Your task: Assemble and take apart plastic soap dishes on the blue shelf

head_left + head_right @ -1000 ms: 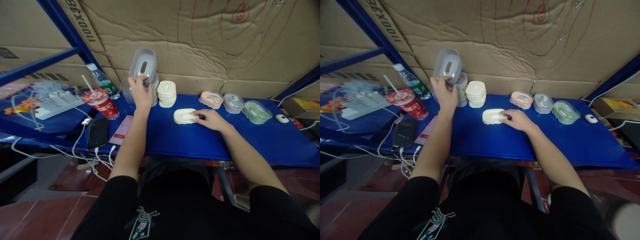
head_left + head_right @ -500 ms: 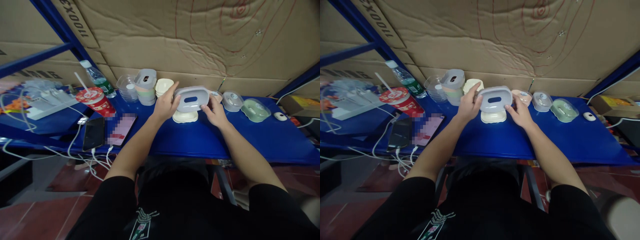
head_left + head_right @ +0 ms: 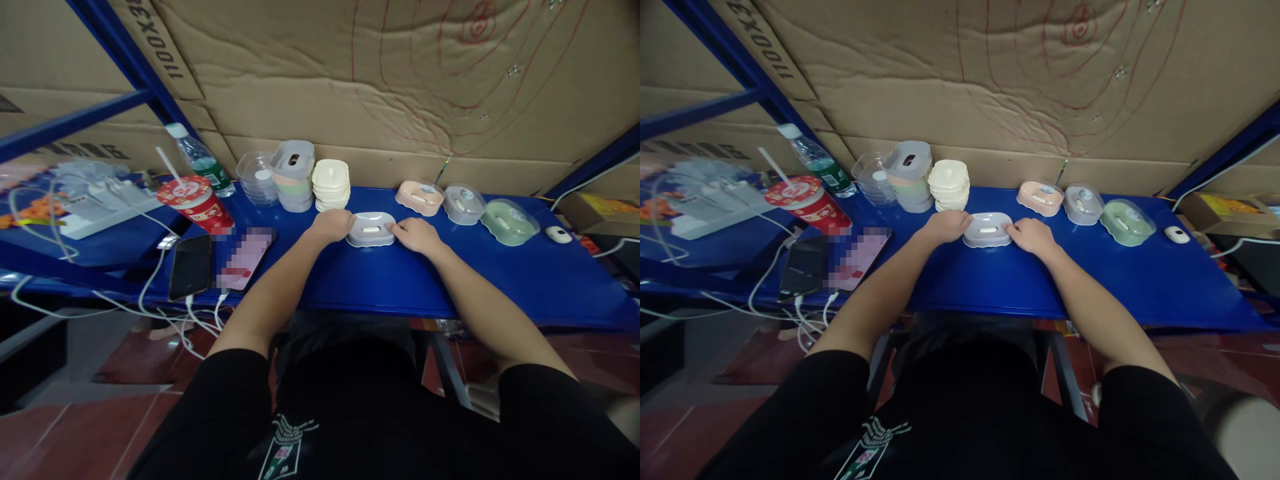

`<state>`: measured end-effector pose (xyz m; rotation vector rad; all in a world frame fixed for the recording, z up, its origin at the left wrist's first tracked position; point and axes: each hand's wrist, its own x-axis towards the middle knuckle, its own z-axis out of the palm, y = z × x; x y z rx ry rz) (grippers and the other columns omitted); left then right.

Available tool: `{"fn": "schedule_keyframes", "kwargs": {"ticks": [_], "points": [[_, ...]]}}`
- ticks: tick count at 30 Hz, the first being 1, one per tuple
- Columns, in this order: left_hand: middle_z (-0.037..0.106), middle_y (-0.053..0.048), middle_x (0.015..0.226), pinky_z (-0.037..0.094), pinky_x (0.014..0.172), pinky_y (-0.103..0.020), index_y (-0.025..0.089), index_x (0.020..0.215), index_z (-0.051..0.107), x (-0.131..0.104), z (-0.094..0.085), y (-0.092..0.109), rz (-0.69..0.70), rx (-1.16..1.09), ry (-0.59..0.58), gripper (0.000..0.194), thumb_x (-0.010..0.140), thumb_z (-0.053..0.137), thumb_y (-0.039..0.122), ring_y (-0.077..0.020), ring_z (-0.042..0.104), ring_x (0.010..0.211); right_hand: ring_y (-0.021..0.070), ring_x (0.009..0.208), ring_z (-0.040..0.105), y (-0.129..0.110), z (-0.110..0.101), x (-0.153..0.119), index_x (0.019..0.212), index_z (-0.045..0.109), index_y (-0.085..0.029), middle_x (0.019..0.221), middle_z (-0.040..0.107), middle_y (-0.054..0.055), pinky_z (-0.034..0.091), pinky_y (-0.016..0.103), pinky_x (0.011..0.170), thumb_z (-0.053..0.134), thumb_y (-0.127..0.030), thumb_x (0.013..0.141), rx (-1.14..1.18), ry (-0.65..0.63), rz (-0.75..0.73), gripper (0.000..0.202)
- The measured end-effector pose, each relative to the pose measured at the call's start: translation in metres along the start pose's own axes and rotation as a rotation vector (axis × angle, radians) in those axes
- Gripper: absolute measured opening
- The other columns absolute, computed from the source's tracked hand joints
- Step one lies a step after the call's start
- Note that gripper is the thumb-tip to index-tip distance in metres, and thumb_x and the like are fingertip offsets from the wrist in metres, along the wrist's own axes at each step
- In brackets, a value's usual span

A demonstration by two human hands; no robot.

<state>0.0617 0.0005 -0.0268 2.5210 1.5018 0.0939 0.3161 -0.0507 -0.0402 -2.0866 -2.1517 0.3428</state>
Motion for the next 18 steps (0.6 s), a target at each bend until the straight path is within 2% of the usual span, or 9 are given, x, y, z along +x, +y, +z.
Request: {"fn": "schedule_keyframes", "kwargs": {"ticks": [2,3,5,7,9,11,13,16,18], "points": [[0.082,-0.014,0.121,0.057,0.099,-0.044,0.019,0.111,0.08,-0.002,-0.006,-0.002,-0.022,-0.058,0.124,0.048,0.11,0.041,0.049,-0.0317,0.075,0.116,0.0311,0.093,0.077,0.003,-0.001,0.001,0.078,0.077,-0.024,0.094,0.083,0.012,0.048,0.036,0.069,0.032,-0.081,0.103,0.035,-0.003,-0.006,0.077],[0.082,-0.013,0.115,0.058,0.097,-0.044,0.021,0.108,0.079,-0.003,-0.011,-0.006,-0.038,-0.1,0.239,0.047,0.11,0.044,0.051,-0.031,0.075,0.113,0.0304,0.091,0.077,0.004,-0.001,0.001,0.077,0.076,-0.024,0.092,0.083,0.011,0.048,0.036,0.068,0.031,-0.082,0.103,0.051,0.0,-0.004,0.079],[0.081,-0.011,0.111,0.057,0.099,-0.044,0.023,0.109,0.077,-0.007,-0.023,-0.022,-0.083,-0.195,0.549,0.043,0.111,0.043,0.049,-0.0285,0.074,0.112,0.0295,0.089,0.076,0.007,-0.001,0.001,0.077,0.075,-0.024,0.091,0.082,0.011,0.047,0.036,0.068,0.027,-0.082,0.104,0.078,0.007,-0.006,0.081],[0.076,-0.009,0.121,0.054,0.109,-0.046,0.025,0.117,0.073,-0.011,-0.036,-0.049,-0.132,-0.238,0.897,0.037,0.113,0.04,0.042,-0.0257,0.069,0.123,0.0289,0.088,0.076,0.009,0.0,0.002,0.077,0.074,-0.024,0.091,0.082,0.011,0.046,0.035,0.068,0.025,-0.083,0.105,0.096,0.013,-0.023,0.082],[0.07,-0.008,0.13,0.049,0.118,-0.05,0.024,0.124,0.067,-0.014,-0.047,-0.081,-0.198,-0.228,1.183,0.032,0.113,0.041,0.036,-0.0242,0.063,0.132,0.0285,0.088,0.075,0.011,0.001,0.002,0.077,0.073,-0.024,0.091,0.082,0.011,0.045,0.035,0.068,0.025,-0.086,0.103,0.101,0.017,-0.053,0.083],[0.065,-0.01,0.134,0.048,0.122,-0.052,0.021,0.128,0.064,-0.016,-0.053,-0.111,-0.295,-0.218,1.317,0.028,0.109,0.042,0.025,-0.0242,0.06,0.136,0.0283,0.088,0.075,0.011,0.001,0.002,0.077,0.072,-0.024,0.092,0.082,0.01,0.045,0.035,0.069,0.026,-0.088,0.102,0.098,0.027,-0.074,0.082],[0.062,-0.01,0.138,0.049,0.122,-0.052,0.021,0.127,0.064,-0.017,-0.052,-0.132,-0.4,-0.257,1.298,0.029,0.105,0.045,0.02,-0.0259,0.058,0.14,0.0281,0.089,0.076,0.012,0.002,0.002,0.08,0.072,-0.023,0.094,0.083,0.011,0.046,0.035,0.071,0.026,-0.086,0.103,0.099,0.033,-0.085,0.081],[0.059,-0.013,0.145,0.054,0.117,-0.058,0.023,0.12,0.068,-0.016,-0.043,-0.147,-0.513,-0.327,1.112,0.025,0.098,0.057,0.025,-0.0343,0.061,0.14,0.0281,0.088,0.076,0.013,0.002,0.003,0.084,0.074,-0.023,0.094,0.083,0.011,0.048,0.036,0.071,0.027,-0.082,0.105,0.104,0.029,-0.084,0.079],[0.059,-0.016,0.144,0.055,0.115,-0.062,0.023,0.116,0.07,-0.015,-0.036,-0.15,-0.506,-0.352,0.994,0.025,0.092,0.065,0.029,-0.0392,0.064,0.137,0.028,0.088,0.076,0.013,0.001,0.003,0.085,0.074,-0.023,0.093,0.083,0.011,0.047,0.036,0.07,0.027,-0.082,0.105,0.104,0.023,-0.08,0.078]]}}
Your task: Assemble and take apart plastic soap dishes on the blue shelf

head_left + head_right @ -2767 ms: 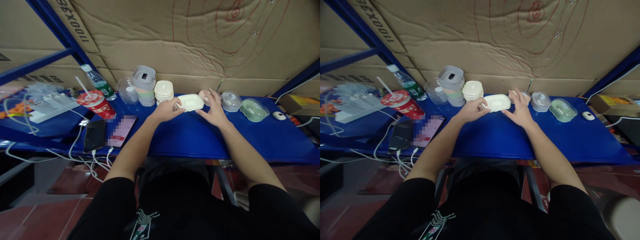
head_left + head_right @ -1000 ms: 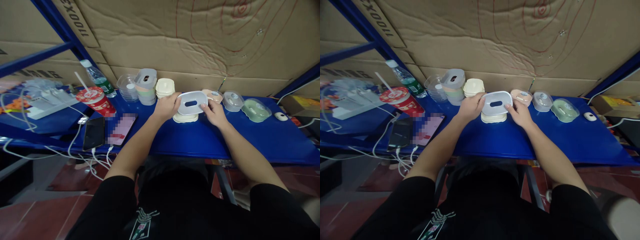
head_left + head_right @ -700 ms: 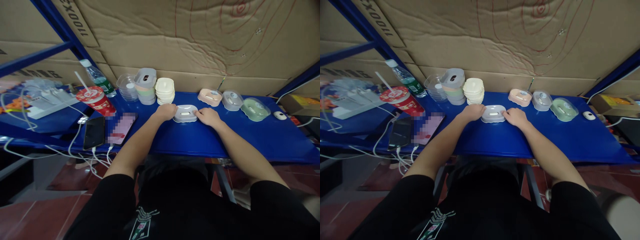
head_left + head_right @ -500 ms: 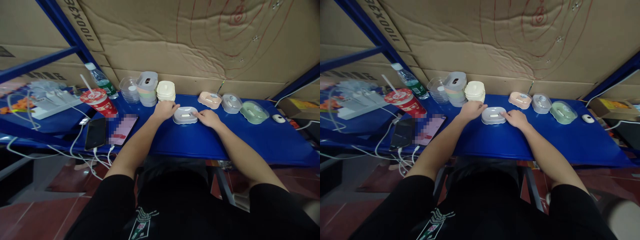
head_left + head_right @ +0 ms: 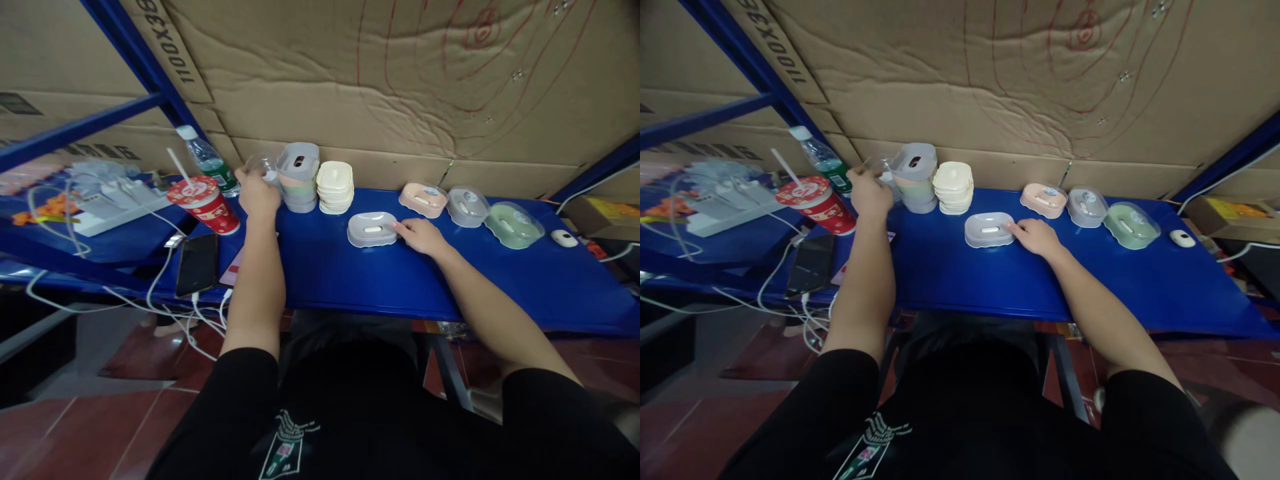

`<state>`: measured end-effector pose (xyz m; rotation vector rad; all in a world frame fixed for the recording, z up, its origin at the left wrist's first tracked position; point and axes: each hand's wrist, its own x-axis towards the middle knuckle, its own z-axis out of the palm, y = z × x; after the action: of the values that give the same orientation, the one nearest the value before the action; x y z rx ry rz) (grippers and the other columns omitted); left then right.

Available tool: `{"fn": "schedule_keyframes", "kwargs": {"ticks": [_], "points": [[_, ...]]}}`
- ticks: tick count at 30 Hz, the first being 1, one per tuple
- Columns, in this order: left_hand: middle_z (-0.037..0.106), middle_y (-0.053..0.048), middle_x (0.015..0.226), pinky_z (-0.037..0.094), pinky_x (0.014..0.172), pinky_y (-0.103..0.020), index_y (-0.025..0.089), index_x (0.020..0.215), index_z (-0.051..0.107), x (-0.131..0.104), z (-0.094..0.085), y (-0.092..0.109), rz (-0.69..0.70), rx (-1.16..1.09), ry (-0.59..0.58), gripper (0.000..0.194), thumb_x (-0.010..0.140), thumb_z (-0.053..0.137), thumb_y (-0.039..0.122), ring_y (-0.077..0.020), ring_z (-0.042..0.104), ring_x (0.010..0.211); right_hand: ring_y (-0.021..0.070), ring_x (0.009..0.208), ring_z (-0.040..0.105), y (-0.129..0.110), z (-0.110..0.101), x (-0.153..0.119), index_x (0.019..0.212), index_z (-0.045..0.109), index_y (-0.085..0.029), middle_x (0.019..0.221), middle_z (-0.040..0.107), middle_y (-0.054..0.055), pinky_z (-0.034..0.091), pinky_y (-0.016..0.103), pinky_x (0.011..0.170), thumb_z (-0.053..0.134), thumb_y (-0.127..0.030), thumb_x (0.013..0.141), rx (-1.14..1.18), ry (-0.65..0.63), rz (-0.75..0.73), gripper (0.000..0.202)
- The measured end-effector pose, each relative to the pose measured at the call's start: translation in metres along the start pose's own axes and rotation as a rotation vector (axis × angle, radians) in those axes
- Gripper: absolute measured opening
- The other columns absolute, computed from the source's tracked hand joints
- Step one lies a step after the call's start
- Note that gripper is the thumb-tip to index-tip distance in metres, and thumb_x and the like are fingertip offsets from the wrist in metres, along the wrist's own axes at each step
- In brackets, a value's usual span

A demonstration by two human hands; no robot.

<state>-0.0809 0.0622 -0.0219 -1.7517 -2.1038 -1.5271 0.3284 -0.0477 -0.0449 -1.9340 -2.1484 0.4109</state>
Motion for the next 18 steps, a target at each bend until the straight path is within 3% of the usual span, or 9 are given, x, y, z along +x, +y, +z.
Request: {"fn": "schedule_keyframes", "kwargs": {"ticks": [5,10,15,17,18], "points": [[0.066,-0.014,0.13,0.054,0.117,-0.062,0.025,0.108,0.07,0.0,0.006,-0.008,0.054,-0.017,-0.111,0.021,0.091,0.069,0.037,-0.0381,0.064,0.136,0.0272,0.086,0.074,0.0,-0.001,-0.001,0.082,0.07,-0.024,0.09,0.081,0.009,0.044,0.035,0.069,0.029,-0.086,0.103,-0.003,0.011,-0.012,0.077],[0.068,-0.013,0.129,0.05,0.119,-0.06,0.026,0.1,0.063,0.005,0.007,-0.007,-0.038,-0.04,0.023,0.019,0.095,0.071,0.042,-0.0363,0.062,0.137,0.0266,0.085,0.073,0.0,-0.002,-0.002,0.081,0.068,-0.024,0.09,0.081,0.01,0.043,0.035,0.069,0.028,-0.086,0.103,0.007,-0.002,-0.031,0.077],[0.07,-0.01,0.13,0.048,0.119,-0.052,0.023,0.108,0.055,0.002,-0.006,0.01,-0.04,-0.051,0.195,0.016,0.11,0.057,0.038,-0.0259,0.062,0.134,0.0276,0.087,0.072,-0.002,-0.002,-0.002,0.081,0.068,-0.024,0.09,0.08,0.009,0.04,0.035,0.068,0.029,-0.083,0.104,0.0,0.0,-0.026,0.073],[0.071,-0.011,0.128,0.053,0.113,-0.049,0.023,0.114,0.054,-0.001,-0.015,0.025,0.023,-0.12,0.143,0.021,0.112,0.051,0.044,-0.0257,0.065,0.132,0.0278,0.088,0.072,-0.004,-0.003,-0.003,0.081,0.068,-0.024,0.092,0.08,0.01,0.038,0.035,0.066,0.032,-0.079,0.105,0.003,0.016,-0.006,0.07],[0.072,-0.011,0.126,0.056,0.107,-0.048,0.024,0.117,0.054,-0.002,-0.019,0.034,0.061,-0.171,0.06,0.025,0.111,0.052,0.048,-0.0266,0.067,0.13,0.0279,0.089,0.072,-0.005,-0.003,-0.003,0.082,0.068,-0.024,0.092,0.08,0.01,0.038,0.035,0.065,0.034,-0.077,0.105,0.009,0.033,0.008,0.067]]}}
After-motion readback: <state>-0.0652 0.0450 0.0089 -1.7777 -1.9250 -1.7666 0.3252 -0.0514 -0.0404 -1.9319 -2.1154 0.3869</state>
